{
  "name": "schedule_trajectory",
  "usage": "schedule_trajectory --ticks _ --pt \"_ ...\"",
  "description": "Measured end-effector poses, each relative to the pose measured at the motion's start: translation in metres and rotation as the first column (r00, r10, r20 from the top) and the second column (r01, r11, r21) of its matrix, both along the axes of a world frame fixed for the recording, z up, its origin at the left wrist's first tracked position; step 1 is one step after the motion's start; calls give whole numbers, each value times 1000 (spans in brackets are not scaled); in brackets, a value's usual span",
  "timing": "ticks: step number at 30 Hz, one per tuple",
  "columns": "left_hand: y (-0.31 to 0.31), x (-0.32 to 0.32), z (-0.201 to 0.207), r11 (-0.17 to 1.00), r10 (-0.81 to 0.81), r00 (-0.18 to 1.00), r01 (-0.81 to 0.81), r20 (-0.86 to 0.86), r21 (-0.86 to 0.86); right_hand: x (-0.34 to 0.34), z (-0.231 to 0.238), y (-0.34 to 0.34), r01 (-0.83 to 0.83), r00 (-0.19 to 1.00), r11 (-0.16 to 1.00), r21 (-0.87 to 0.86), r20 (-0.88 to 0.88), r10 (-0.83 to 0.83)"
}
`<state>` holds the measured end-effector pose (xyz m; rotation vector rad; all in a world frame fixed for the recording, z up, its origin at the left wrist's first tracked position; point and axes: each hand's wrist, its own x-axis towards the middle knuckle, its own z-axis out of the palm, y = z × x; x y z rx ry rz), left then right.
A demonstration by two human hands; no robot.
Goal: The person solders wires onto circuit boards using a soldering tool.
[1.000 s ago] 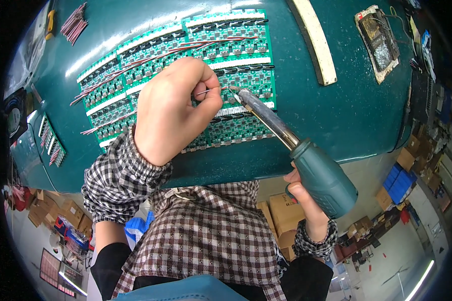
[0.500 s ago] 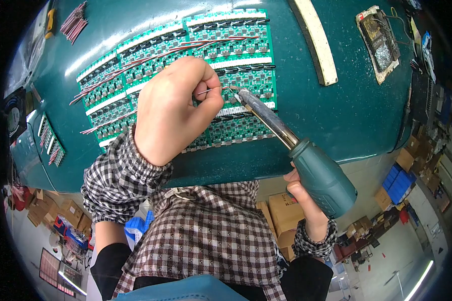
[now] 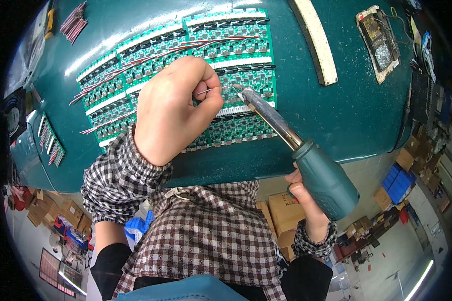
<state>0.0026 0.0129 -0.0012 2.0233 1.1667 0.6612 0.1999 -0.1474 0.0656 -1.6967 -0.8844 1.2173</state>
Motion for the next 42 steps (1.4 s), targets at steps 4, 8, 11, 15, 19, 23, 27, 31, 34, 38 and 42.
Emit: schedule_trajectory --ticks 4,8,11,15,19,23,27,31,34,38,42 --pt "1 0 2 1000 1 1000 -1 -1 -2 -2 2 0 37 999 999 -13 16 -36" --pt "0 1 7 1000 -2 1000 2 -13 14 2 5 -4 27 999 1000 5 18 -27" --pt "0 0 -3 1000 -2 1000 2 -15 6 -3 4 2 54 998 998 -41 -4 -55" --pt "-5 1 -2 996 10 997 -3 -75 85 0 2 -5 42 996 999 -25 -73 -44" --pt "-7 3 0 998 22 992 -14 -123 67 -3 -1 -3 25 997 1000 14 79 -26" --pt "-9 5 1 997 36 990 -26 -136 74 -2 -2 -4 24 996 1000 7 86 -25" --pt "-10 5 -1 994 44 989 -29 -144 106 -2 -3 -4 18 996 1000 18 91 -20" --pt "-12 7 -3 990 67 986 -48 -151 130 -4 -1 -1 16 994 1000 3 108 -16" --pt "-13 8 -3 990 71 986 -51 -153 132 -6 0 0 34 994 999 4 102 -34" --pt "-14 8 -4 988 65 986 -41 -154 150 0 -3 -7 36 998 999 10 52 -36" --pt "-11 9 -2 960 31 970 38 -240 278 2 -4 -3 157 985 987 45 -73 -153"
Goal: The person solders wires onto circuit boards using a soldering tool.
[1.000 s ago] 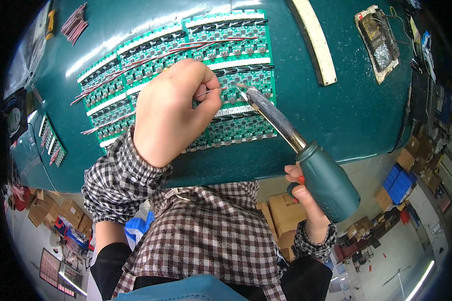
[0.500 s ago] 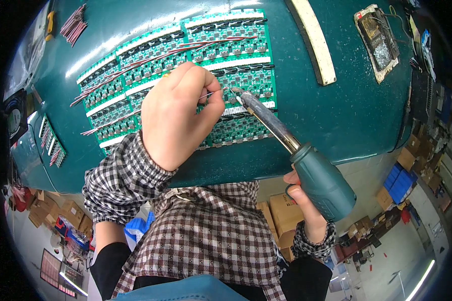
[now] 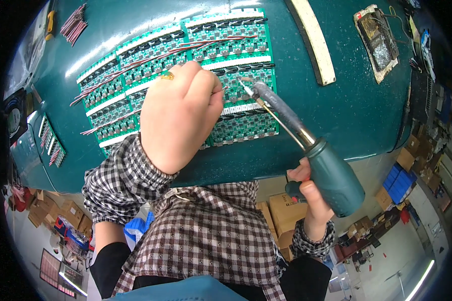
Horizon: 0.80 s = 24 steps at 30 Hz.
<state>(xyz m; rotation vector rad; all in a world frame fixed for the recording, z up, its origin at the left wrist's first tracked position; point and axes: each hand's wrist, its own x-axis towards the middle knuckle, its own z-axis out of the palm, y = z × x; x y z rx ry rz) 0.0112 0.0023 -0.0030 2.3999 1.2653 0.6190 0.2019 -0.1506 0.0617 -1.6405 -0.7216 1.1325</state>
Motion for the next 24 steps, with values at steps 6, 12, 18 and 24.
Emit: schedule_trajectory --ticks 6,12,18,24 --pt "6 -4 -7 997 -77 997 77 1 -16 5 -5 5 35 998 999 42 -45 -33" --pt "3 -1 0 991 -46 997 52 54 -121 10 -6 -3 10 999 1000 25 -53 -8" --pt "0 2 -2 993 3 999 2 39 -119 7 -2 -4 1 998 1000 -15 -56 -2" --pt "-1 3 -2 992 7 998 1 65 -123 4 -2 -7 -79 997 996 -43 -13 78"
